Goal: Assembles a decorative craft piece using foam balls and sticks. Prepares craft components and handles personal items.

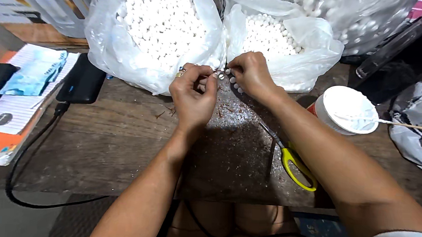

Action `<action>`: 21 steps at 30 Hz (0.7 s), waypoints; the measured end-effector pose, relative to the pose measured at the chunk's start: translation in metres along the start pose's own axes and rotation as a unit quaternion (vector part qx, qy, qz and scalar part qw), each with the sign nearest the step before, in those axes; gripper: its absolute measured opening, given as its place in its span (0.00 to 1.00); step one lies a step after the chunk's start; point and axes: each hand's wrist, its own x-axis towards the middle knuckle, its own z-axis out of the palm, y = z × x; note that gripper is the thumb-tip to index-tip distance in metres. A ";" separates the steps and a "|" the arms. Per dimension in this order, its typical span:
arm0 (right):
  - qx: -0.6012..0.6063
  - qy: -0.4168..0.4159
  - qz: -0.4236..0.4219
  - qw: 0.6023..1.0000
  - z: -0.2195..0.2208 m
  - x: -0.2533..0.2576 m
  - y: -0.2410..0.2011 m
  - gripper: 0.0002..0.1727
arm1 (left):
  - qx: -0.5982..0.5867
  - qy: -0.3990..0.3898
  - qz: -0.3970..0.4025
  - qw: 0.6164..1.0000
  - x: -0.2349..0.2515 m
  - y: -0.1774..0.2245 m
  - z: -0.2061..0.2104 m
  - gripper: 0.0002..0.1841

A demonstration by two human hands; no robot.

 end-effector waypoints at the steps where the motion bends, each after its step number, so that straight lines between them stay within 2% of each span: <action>1: -0.031 -0.024 0.013 0.999 0.003 0.007 -0.002 0.11 | -0.009 0.011 0.000 1.000 0.000 -0.001 0.002 0.04; 4: -0.097 -0.078 0.052 0.991 0.010 0.020 -0.007 0.12 | -0.015 0.020 -0.005 1.000 0.001 -0.001 0.004 0.03; 6: -0.090 -0.082 0.073 0.990 0.010 0.024 -0.006 0.11 | -0.009 0.011 -0.005 1.000 -0.001 -0.001 0.004 0.03; 9: 0.031 -0.008 0.053 0.998 0.005 0.015 0.006 0.09 | -0.015 0.003 -0.005 1.000 -0.004 -0.002 0.008 0.03; 11: 0.161 0.059 0.036 0.985 -0.001 -0.005 0.010 0.08 | -0.015 0.001 -0.005 1.000 -0.006 -0.002 0.010 0.03; 12: 0.251 0.074 0.048 0.964 -0.004 -0.017 0.010 0.07 | -0.015 -0.001 -0.002 1.000 -0.007 -0.001 0.010 0.03; 15: 0.500 0.074 0.116 0.855 -0.010 -0.057 0.006 0.11 | -0.017 -0.013 0.023 1.000 -0.011 -0.002 0.014 0.03; 18: 0.610 0.058 0.167 0.772 -0.012 -0.078 0.009 0.14 | 0.001 -0.031 0.047 0.998 -0.017 -0.002 0.018 0.03; 21: 0.649 0.045 0.186 0.736 -0.011 -0.086 0.008 0.16 | 0.020 -0.053 0.050 0.997 -0.020 0.000 0.018 0.03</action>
